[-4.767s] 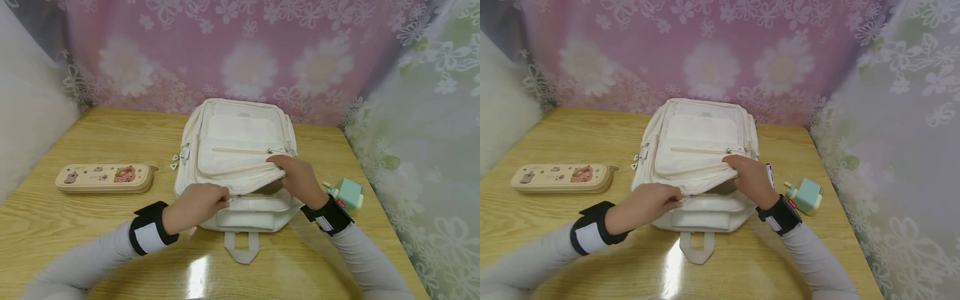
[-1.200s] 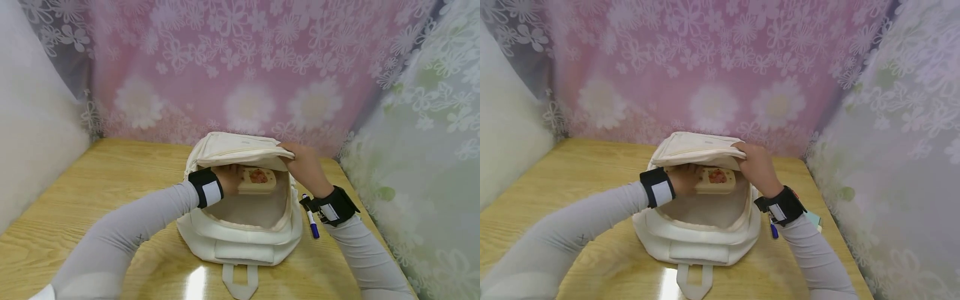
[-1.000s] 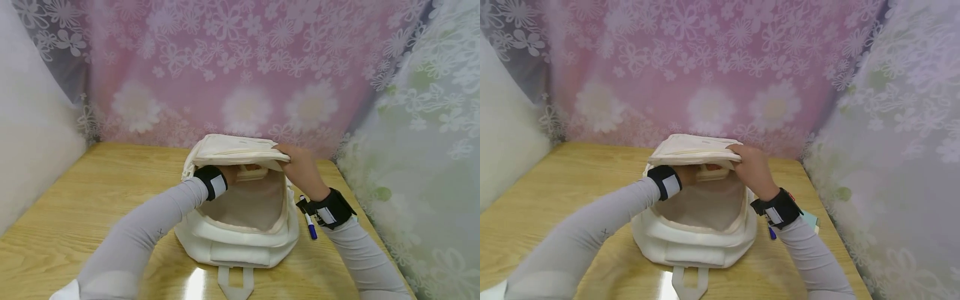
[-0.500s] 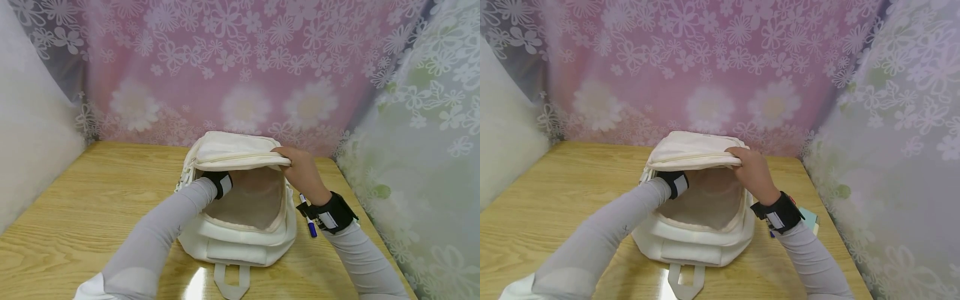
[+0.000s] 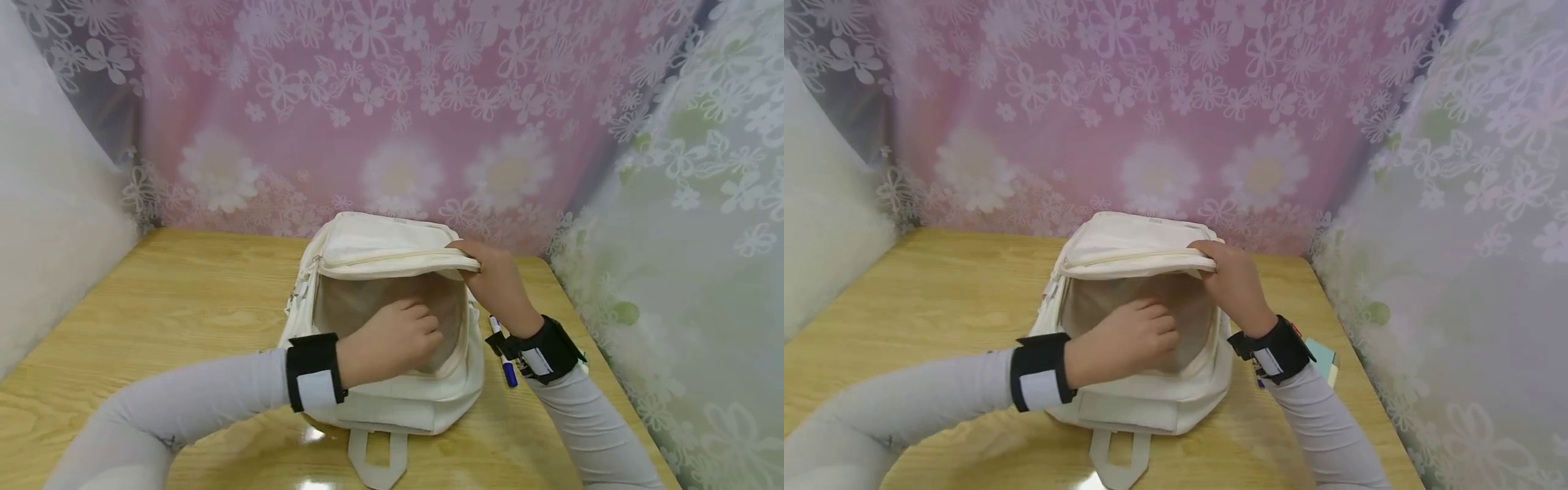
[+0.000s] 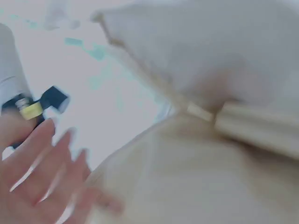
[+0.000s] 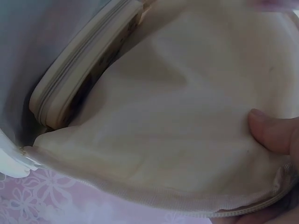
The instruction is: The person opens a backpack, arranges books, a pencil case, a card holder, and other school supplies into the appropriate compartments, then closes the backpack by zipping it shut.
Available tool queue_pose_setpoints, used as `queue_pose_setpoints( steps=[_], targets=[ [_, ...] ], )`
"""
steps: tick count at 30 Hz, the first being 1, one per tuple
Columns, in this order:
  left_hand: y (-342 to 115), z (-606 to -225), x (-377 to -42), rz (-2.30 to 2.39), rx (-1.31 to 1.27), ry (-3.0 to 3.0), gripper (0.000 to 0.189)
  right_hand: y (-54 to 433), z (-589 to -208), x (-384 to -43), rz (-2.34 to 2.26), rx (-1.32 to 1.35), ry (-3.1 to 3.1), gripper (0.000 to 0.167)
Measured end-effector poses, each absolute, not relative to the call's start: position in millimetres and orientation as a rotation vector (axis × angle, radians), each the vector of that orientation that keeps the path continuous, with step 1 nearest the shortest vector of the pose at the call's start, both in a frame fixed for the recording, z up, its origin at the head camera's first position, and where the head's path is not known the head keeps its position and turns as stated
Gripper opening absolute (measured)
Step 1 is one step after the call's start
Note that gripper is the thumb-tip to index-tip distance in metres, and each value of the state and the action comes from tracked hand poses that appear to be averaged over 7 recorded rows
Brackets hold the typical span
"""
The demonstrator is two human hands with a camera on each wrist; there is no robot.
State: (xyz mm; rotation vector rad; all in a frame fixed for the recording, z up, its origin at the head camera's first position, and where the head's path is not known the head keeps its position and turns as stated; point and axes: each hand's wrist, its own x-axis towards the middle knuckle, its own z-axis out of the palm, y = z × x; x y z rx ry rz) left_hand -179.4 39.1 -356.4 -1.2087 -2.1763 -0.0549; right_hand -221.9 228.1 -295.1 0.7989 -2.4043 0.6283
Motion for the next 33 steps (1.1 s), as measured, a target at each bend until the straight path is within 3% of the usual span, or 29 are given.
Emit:
queue_pose_setpoints(
  steps=[2,3,9,11,20,23,29,33],
  targets=[
    [20,-323,-155,-0.007,-1.266,-2.042,0.003,229,-296,-222,0.613,0.811,-2.397,0.015],
    [11,-317,-152,-0.042,-1.234,-2.007,0.010,229,-296,-222,0.618,0.821,-2.397,0.015],
    [-47,-314,-175,-0.211,-0.913,-2.159,0.089,231,-297,-218,0.683,0.817,-2.461,0.017],
    [-63,-320,-186,-0.342,-0.884,-2.252,0.098,232,-298,-215,0.687,0.815,-2.477,0.019],
    [-78,-340,-229,-0.825,-1.051,-2.532,0.085,238,-305,-206,0.667,0.746,-2.520,0.029],
    [-74,-341,-231,-0.868,-1.110,-2.569,0.074,242,-309,-205,0.655,0.773,-2.537,0.034],
    [-68,-343,-227,-0.921,-1.033,-2.550,0.053,270,-318,-197,0.633,0.926,-2.752,0.064],
    [-66,-347,-225,-0.934,-1.010,-2.544,0.046,304,-325,-191,0.514,0.834,-2.949,0.062]
  ],
)
